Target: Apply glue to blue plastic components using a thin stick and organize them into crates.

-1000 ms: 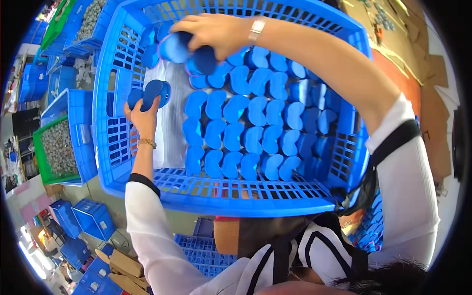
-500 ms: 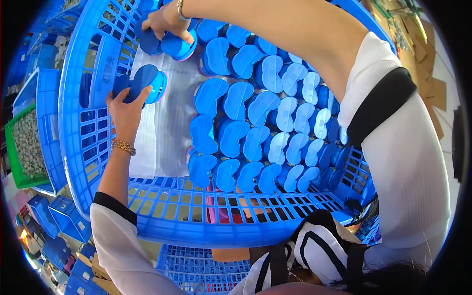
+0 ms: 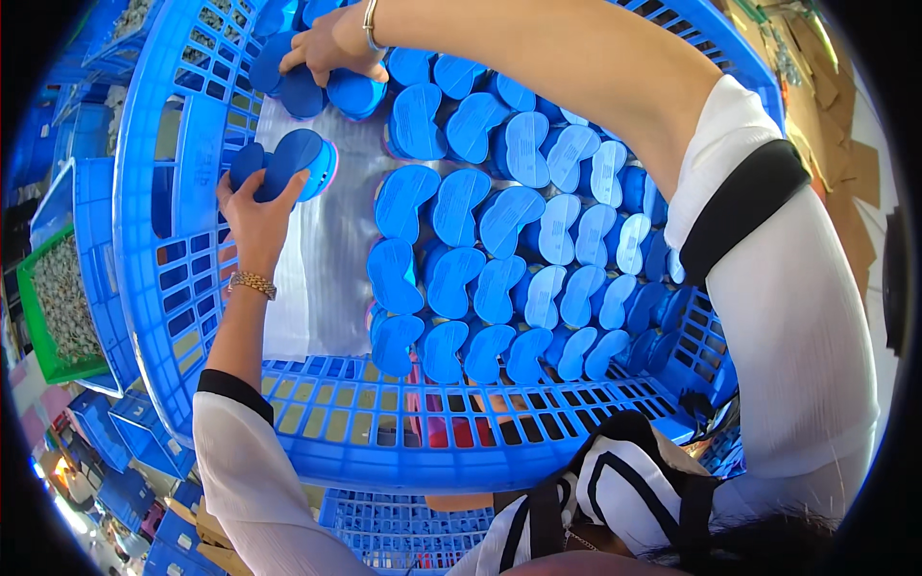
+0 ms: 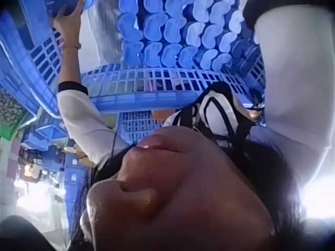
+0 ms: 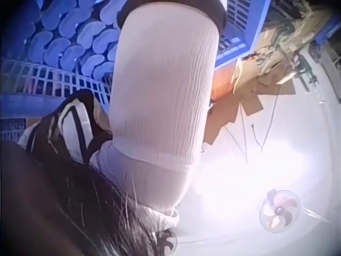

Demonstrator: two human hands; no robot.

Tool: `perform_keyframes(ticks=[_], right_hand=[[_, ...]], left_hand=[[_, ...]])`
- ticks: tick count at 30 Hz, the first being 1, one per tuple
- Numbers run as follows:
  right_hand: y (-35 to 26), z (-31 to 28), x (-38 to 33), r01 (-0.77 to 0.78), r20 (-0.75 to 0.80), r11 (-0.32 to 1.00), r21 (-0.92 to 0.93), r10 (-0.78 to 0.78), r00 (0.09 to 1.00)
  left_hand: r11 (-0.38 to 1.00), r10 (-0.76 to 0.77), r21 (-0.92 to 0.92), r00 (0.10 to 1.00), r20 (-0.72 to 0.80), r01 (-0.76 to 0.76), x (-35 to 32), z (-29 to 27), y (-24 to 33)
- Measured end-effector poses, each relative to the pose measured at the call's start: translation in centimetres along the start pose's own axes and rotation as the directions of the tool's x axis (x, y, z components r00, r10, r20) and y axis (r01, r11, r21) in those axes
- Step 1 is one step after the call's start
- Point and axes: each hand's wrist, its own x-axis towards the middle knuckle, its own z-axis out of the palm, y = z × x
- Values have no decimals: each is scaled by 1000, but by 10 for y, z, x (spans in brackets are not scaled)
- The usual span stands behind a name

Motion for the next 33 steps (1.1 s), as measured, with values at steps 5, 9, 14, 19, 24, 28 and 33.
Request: perform_keyframes(ticks=[5, 9, 14, 19, 24, 28, 33], right_hand=[[1, 7, 3, -91, 98, 995, -49, 96, 991], [7, 42, 8, -225, -132, 958, -176, 203, 970], [-5, 59, 11, -318, -262, 945, -78, 288, 921], [-19, 63, -1, -407, -268, 887, 217, 455, 849], [-25, 49, 3, -70, -487, 918, 391, 271, 831], [-44, 39, 26, -104, -449, 992, 66, 122, 885], [-45, 47, 46, -197, -500, 980, -4, 169, 850]], left_hand=[[999, 32, 19, 999, 27, -32, 2, 10, 10], [999, 27, -26, 1000, 16, -27, 10, 26, 23], [998, -10, 59, 1000, -3, 10, 16, 25, 25], [974, 39, 223, 999, -15, -34, 12, 26, 43], [947, 185, 267, 983, 5, -180, 0, 23, 53], [954, 127, 269, 991, 47, -135, -27, 11, 53], [971, 66, 228, 996, 57, -77, -31, 11, 51]])
